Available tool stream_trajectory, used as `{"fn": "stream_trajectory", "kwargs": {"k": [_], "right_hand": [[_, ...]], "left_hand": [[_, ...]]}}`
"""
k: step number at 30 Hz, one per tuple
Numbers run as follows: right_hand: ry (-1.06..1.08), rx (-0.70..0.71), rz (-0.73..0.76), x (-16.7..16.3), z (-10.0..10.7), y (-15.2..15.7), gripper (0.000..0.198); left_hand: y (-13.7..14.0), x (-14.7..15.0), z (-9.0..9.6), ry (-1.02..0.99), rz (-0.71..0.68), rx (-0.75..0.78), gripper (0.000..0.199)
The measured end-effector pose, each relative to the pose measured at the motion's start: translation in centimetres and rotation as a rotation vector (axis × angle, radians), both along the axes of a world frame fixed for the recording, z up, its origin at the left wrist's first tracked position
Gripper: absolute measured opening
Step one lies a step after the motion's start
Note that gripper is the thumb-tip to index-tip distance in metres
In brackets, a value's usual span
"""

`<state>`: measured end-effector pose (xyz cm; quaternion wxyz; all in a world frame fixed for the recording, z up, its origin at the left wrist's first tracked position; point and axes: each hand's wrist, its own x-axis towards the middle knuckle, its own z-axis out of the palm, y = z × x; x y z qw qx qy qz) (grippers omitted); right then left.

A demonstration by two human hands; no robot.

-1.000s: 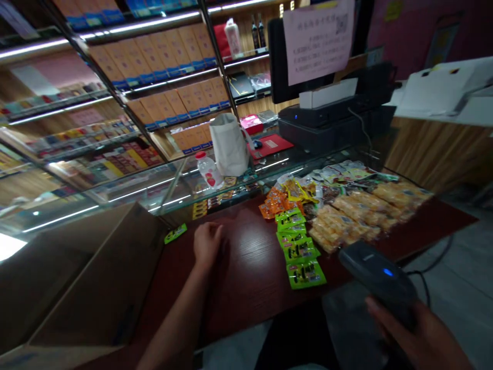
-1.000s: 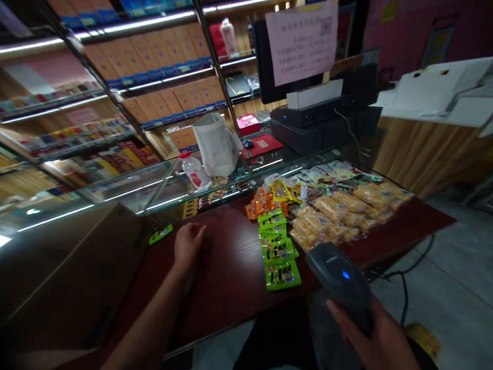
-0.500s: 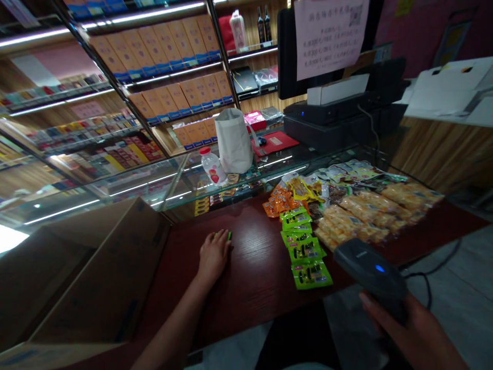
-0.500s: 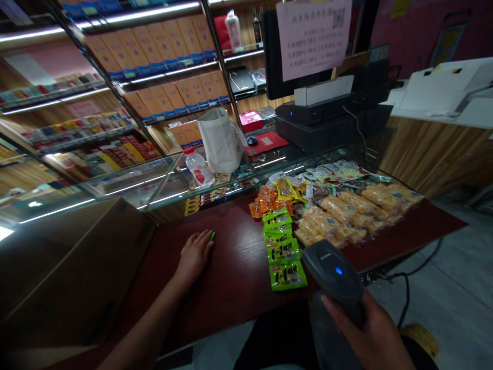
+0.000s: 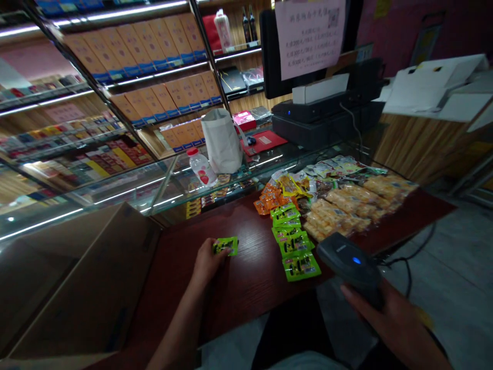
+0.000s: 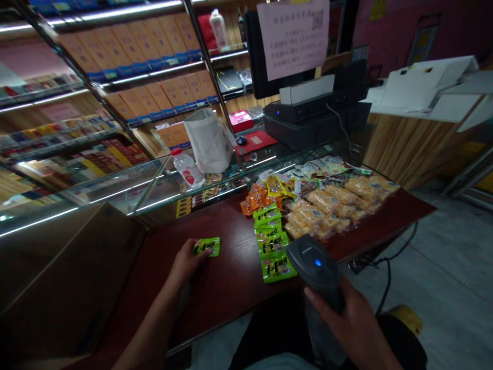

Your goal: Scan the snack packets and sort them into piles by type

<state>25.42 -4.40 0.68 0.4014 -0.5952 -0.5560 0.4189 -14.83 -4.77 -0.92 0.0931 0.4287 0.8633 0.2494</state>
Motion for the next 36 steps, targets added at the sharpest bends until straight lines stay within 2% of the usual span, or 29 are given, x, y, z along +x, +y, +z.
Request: {"fn": "stream_trajectory", "kwargs": {"k": [3,6,9,13,18,22,25,28,31,36], "right_hand": [[0.009,-0.001,0.049,-0.2,0.0,-0.1,0.036],[0.051,-0.016,0.094,-0.7,0.3,-0.1,0.037],[0.127,-0.015,0.109,-1.6,0.7,0.1,0.034],[0.234,0.033,0.084,-2.5,0.7,0.4,0.032],[0.252,0.092,0.008,-2.3,0.1,0.3,0.033],[0.262,0.11,-0.042,-1.9,0.1,0.5,0.034],[0.279,0.058,-0.045,-1.6,0.4,1.1,0.028],[0.325,0.004,-0.027,-1.0,0.5,1.5,0.029],[0.341,0.019,0.014,-0.2,0.3,1.5,0.032],[0.313,0.024,0.199,0.2,0.2,0.5,0.034]], "left_hand": [[-0.1,3.2,0.6,-0.314,-0.075,0.163,0.039],[-0.5,8.3,1.6,-0.705,-0.215,0.235,0.041],[-1.0,13.2,3.1,-1.067,-0.417,0.16,0.041],[-1.3,17.2,3.9,-1.369,-0.494,0.079,0.038],[-1.0,18.6,3.4,-1.338,-0.53,0.076,0.035],[-0.8,18.9,3.7,-1.356,-0.459,0.037,0.034],[-0.2,18.6,4.1,-1.289,-0.406,0.041,0.034],[0.9,17.4,4.7,-1.133,-0.417,0.166,0.031],[1.9,15.8,5.5,-0.974,-0.456,0.283,0.027],[2.7,14.1,6.0,-0.855,-0.388,0.38,0.023]]}}
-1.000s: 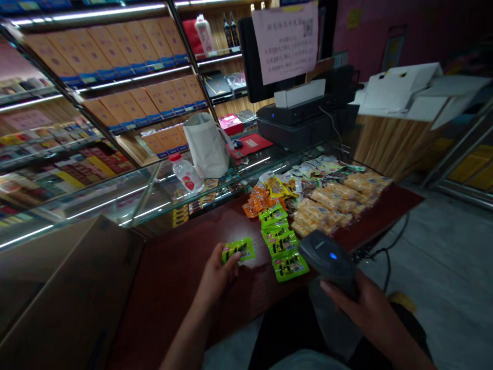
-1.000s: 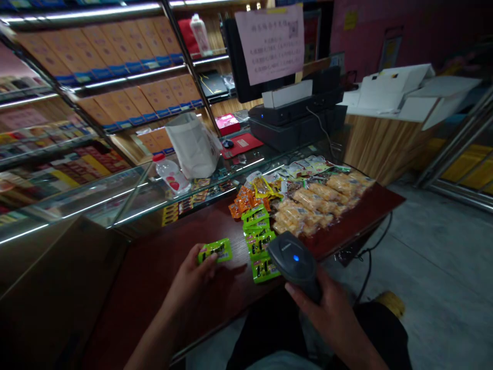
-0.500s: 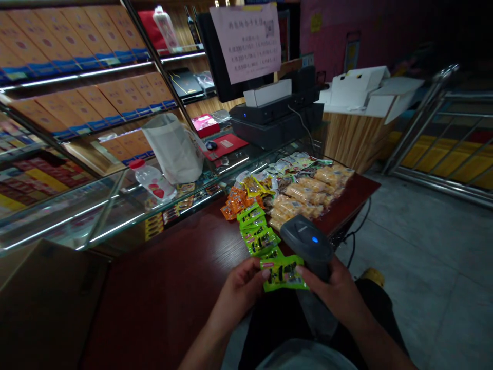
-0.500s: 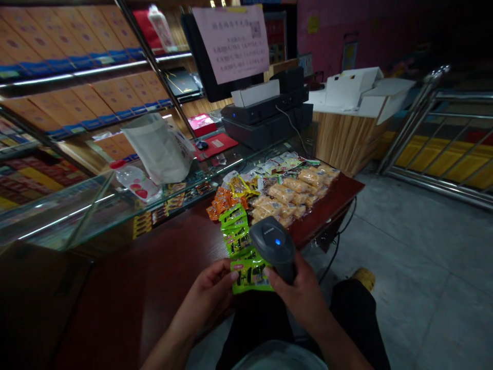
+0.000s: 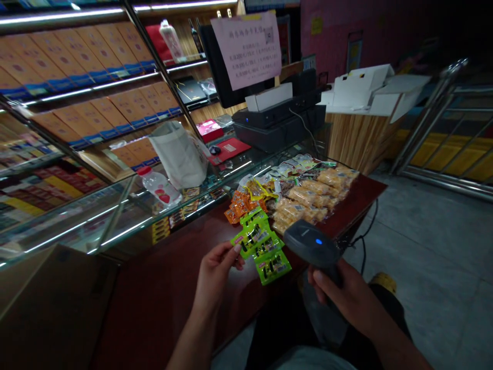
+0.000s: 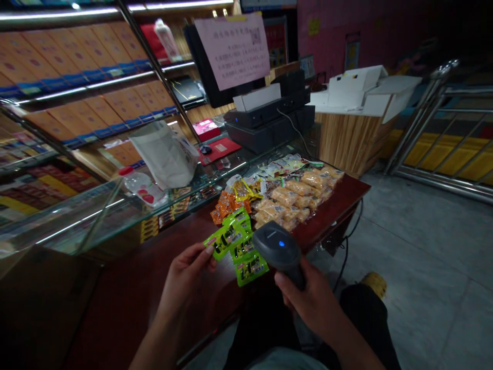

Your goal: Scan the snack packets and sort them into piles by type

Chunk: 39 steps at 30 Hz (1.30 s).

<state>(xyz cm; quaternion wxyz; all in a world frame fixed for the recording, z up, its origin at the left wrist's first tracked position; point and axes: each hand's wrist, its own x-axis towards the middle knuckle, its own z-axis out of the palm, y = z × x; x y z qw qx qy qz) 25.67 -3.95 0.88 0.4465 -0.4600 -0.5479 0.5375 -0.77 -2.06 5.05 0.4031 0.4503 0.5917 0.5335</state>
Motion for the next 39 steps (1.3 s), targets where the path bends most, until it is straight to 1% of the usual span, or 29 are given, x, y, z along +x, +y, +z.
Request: {"fn": "stream_trajectory", "kwargs": {"k": [3,5,9,12,17,22,27,34,39], "right_hand": [[-0.031,0.008,0.102,-0.3,0.1,-0.5,0.035],[-0.064,0.042,0.129,-0.6,0.2,-0.5,0.038],[-0.117,0.129,0.075,-0.9,0.4,-0.4,0.039],[-0.113,0.131,0.072,-1.0,0.7,-0.3,0.04],[-0.079,0.156,0.141,-1.0,1.4,-0.2,0.043],[-0.082,0.132,0.146,-1.0,1.5,-0.1,0.043],[-0.082,0.149,0.169,-1.0,1.6,0.1,0.041],[-0.069,0.161,0.152,-0.9,1.5,0.0,0.039],[-0.091,0.185,0.151,-0.9,1.6,0.0,0.039]], "left_hand": [[0.2,-0.2,-0.1,0.032,0.037,0.043,0.022],[0.2,-0.2,0.0,0.053,0.041,0.059,0.022],[0.1,0.3,0.8,0.095,0.052,0.043,0.024],[0.1,0.6,1.1,0.117,0.082,0.021,0.024],[0.1,0.2,0.4,0.128,0.121,0.032,0.024],[0.3,-0.1,-0.3,0.089,0.14,0.005,0.028],[0.2,-0.1,0.1,0.098,0.133,0.01,0.029],[0.1,-0.3,0.0,0.149,0.139,0.034,0.025],[0.0,-0.1,0.3,0.146,0.138,0.025,0.028]]}}
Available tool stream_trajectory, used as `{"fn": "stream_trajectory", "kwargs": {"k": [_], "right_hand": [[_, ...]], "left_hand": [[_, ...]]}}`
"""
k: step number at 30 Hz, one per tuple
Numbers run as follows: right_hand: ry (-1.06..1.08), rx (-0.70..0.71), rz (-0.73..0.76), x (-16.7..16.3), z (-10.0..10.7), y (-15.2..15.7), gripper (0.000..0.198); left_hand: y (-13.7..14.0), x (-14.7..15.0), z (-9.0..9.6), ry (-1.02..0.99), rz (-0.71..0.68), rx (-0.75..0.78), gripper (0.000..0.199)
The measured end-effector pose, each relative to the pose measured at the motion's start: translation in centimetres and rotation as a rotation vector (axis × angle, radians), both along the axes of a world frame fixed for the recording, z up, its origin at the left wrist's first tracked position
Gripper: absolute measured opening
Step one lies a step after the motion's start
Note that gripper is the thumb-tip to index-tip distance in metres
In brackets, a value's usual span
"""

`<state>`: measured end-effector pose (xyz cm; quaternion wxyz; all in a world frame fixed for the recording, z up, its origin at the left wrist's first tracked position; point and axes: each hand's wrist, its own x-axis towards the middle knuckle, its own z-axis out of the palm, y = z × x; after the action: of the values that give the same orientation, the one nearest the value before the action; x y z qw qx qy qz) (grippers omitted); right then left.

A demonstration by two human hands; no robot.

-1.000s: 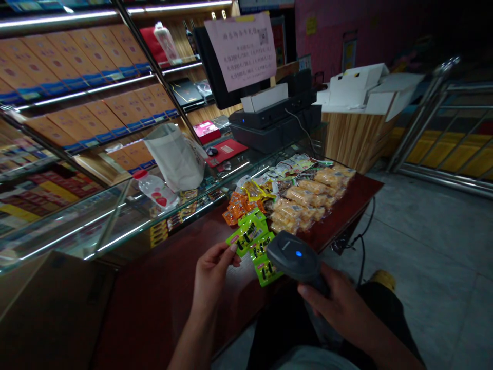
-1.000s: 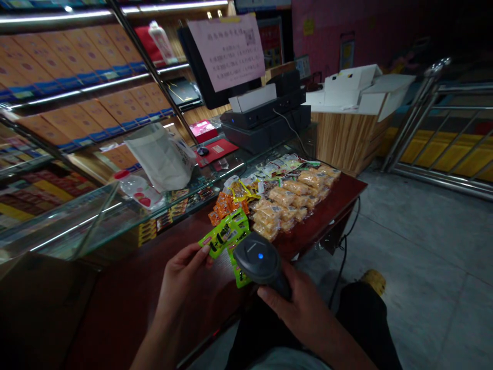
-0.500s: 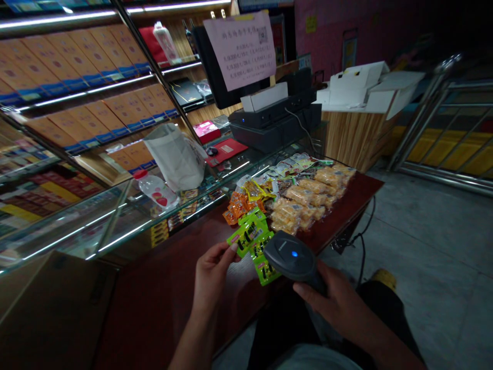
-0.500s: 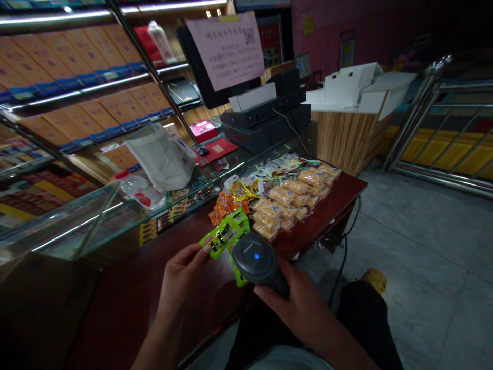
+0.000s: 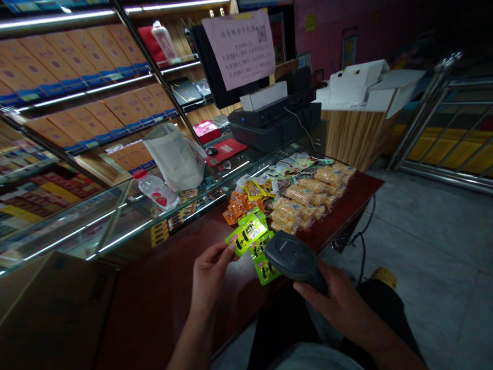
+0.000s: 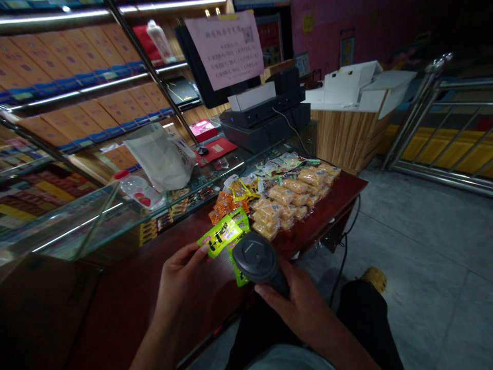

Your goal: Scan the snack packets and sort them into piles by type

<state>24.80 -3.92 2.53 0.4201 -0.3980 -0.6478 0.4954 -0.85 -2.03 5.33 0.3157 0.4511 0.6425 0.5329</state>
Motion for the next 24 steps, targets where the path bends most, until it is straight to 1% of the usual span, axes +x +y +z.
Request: {"fn": "stream_trajectory", "kwargs": {"k": [3,6,8,10,13,17,20,24], "right_hand": [[0.011,-0.002,-0.012,0.0,-0.1,0.0,0.041],[0.015,-0.02,-0.09,0.3,-0.7,0.2,0.038],[-0.006,-0.05,-0.157,0.8,-1.2,0.5,0.034],[-0.033,-0.081,-0.208,1.5,-1.7,0.7,0.035],[-0.047,-0.132,-0.261,2.4,-1.7,0.8,0.038],[-0.039,-0.178,-0.297,2.8,-1.2,0.4,0.037],[-0.041,-0.199,-0.288,2.8,-1.4,0.2,0.037],[-0.053,-0.208,-0.279,3.1,-2.0,0.1,0.033]], "left_hand": [[0.1,-0.2,0.0,0.0,0.003,-0.013,0.031],[0.5,-0.8,-0.8,-0.063,0.017,-0.034,0.034],[0.9,-1.2,-1.5,-0.142,-0.007,-0.106,0.037],[1.3,-1.4,-2.2,-0.243,-0.067,-0.203,0.038],[2.1,-1.2,-3.1,-0.35,-0.137,-0.322,0.038],[3.7,-0.8,-3.8,-0.341,-0.126,-0.375,0.036],[4.5,-0.7,-4.2,-0.303,-0.117,-0.407,0.034],[4.8,-0.5,-4.8,-0.245,-0.13,-0.434,0.044]]}}
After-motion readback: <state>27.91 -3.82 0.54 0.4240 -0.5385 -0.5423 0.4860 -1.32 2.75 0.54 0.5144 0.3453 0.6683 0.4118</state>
